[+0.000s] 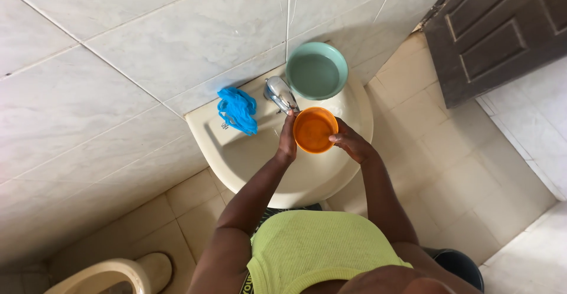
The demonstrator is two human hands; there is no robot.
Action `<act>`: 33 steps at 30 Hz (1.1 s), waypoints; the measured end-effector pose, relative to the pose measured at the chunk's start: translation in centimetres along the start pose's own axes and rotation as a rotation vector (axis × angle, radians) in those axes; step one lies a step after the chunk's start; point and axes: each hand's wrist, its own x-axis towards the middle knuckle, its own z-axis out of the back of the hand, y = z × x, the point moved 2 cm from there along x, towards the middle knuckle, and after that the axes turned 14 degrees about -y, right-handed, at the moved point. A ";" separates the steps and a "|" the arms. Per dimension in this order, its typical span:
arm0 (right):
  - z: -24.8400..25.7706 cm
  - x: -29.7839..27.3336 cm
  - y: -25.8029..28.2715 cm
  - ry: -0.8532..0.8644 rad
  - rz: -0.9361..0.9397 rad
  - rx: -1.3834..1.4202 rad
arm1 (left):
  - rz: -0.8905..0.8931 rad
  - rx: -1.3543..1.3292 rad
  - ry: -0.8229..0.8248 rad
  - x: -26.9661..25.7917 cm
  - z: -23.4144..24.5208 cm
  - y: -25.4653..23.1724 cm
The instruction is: Cleaning a plastic cup with detergent and water in a bathroom sink.
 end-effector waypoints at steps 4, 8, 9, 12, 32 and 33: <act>0.7 0.4 0.6 0.067 0.024 0.021 | -0.064 -0.016 0.062 -0.4 -0.8 -0.1; 1.2 0.5 1.5 0.112 0.044 0.022 | -0.034 -0.028 -0.060 0.2 -0.3 1.4; 1.3 0.4 1.7 0.131 0.052 0.014 | -0.044 -0.004 -0.077 0.1 -0.1 1.6; 1.2 0.4 2.9 0.158 0.080 -0.068 | -0.055 -0.006 -0.058 -1.0 -0.2 1.2; -0.8 10.3 -4.9 -0.042 0.372 -1.017 | -0.101 0.426 -0.399 -1.3 3.5 2.0; -0.9 10.5 -5.2 -0.039 0.394 -1.008 | -0.106 0.432 -0.380 -1.2 3.8 2.2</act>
